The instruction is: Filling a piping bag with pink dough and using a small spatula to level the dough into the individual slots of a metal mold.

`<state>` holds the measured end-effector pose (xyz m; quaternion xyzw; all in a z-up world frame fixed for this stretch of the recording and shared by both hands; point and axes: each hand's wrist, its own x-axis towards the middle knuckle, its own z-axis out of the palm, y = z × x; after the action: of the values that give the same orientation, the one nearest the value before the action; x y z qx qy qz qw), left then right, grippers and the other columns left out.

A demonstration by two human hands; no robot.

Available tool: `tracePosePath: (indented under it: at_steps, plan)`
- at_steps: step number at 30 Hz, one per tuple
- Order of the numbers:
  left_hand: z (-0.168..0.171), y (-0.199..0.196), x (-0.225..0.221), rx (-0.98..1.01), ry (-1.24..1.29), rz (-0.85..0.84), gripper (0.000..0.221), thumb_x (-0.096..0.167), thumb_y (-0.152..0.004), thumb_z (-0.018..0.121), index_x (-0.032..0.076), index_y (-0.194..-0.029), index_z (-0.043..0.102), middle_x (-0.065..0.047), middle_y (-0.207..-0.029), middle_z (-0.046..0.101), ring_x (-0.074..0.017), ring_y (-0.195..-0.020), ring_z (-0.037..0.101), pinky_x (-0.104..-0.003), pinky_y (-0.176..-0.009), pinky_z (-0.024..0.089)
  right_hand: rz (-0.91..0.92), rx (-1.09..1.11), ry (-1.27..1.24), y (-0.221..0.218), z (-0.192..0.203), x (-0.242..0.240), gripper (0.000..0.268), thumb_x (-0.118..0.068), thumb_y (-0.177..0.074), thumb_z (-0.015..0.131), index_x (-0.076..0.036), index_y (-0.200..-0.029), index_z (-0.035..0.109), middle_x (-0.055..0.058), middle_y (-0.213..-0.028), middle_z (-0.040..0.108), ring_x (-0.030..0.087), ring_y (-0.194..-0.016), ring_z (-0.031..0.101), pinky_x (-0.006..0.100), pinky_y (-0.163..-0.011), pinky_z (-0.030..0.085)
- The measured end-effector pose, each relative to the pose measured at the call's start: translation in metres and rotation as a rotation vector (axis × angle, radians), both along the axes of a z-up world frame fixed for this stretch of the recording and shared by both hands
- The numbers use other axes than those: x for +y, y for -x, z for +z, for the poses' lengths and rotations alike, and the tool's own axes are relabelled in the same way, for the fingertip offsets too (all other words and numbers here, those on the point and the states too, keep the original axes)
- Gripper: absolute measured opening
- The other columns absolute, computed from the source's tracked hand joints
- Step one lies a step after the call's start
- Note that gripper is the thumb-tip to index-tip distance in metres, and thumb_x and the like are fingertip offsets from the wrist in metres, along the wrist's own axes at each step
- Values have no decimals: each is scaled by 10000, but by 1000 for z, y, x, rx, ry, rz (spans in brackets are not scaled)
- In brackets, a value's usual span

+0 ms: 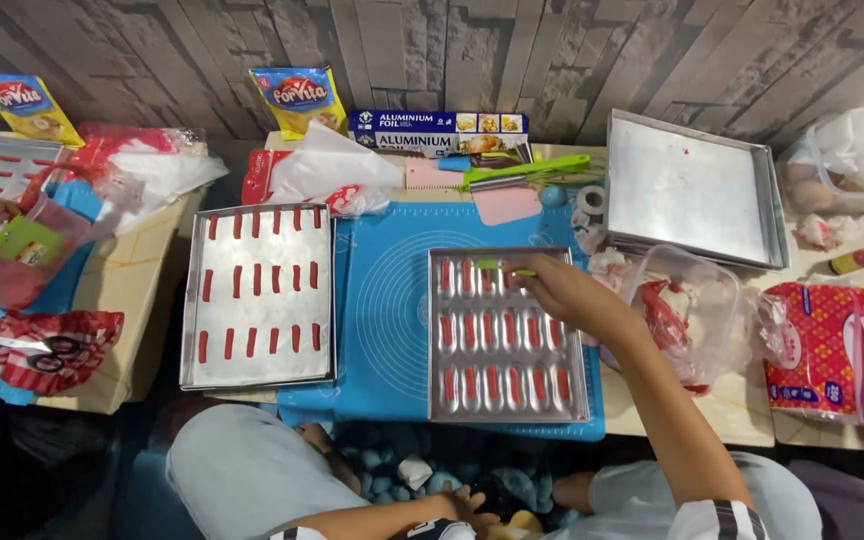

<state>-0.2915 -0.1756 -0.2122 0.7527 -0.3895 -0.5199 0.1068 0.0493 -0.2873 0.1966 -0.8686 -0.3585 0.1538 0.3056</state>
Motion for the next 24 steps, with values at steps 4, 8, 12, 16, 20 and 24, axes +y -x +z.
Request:
tracePosePath:
  at_steps: [4, 8, 12, 16, 20, 24]
  plan:
    - [139, -89, 19, -59, 153, 19, 498, 409, -933, 469, 193, -1379, 520, -166, -1367, 517, -428, -1186, 476, -669, -897, 381, -148, -99, -22, 22, -4, -14, 323, -261, -1014, 513, -94, -1256, 645, 88, -1063, 742, 231, -778, 693, 363, -700, 532]
    - [266, -157, 56, -281, 406, 224, 464, 260, -929, 568, 69, -1351, 591, -180, -1200, 685, -326, -922, 698, -454, -803, 579, -195, -108, -2, 52, 2, -24, 284, -254, -1001, 535, -123, -1228, 645, 56, -1059, 760, 228, -762, 722, 377, -674, 533]
    - [295, -231, 115, -410, 570, 478, 271, 214, -888, 622, -12, -1022, 691, -278, -890, 732, -503, -865, 688, -603, -721, 546, -166, -48, -52, 57, -17, -33, 255, -218, -1054, 497, -100, -1233, 634, 154, -1065, 734, 361, -976, 731, 459, -884, 562]
    - [217, -266, 179, -1020, 148, 589, 451, 304, -960, 578, 221, -1400, 521, -100, -1306, 539, -331, -1145, 523, -520, -816, 547, -155, -202, -54, 55, -45, -27, 241, -227, -1050, 532, -132, -1258, 610, 105, -1043, 703, 285, -992, 721, 403, -884, 569]
    - [159, -261, 207, -1214, 42, 549, 595, 163, -1044, 498, 267, -1588, 282, -154, -1495, 345, -322, -1144, 473, -459, -721, 546, -85, -334, -47, 61, -69, -15, 239, -201, -1054, 526, -115, -1265, 598, 100, -1083, 670, 267, -1022, 713, 371, -903, 572]
    - [181, -256, 206, -1217, 45, 523, 652, 172, -1049, 492, 241, -1622, 190, -183, -1581, 246, -343, -1195, 469, -458, -729, 581, -33, -420, -45, 57, -66, -17, 195, -183, -1072, 480, -80, -1204, 581, 87, -1009, 638, 260, -978, 714, 344, -872, 573]
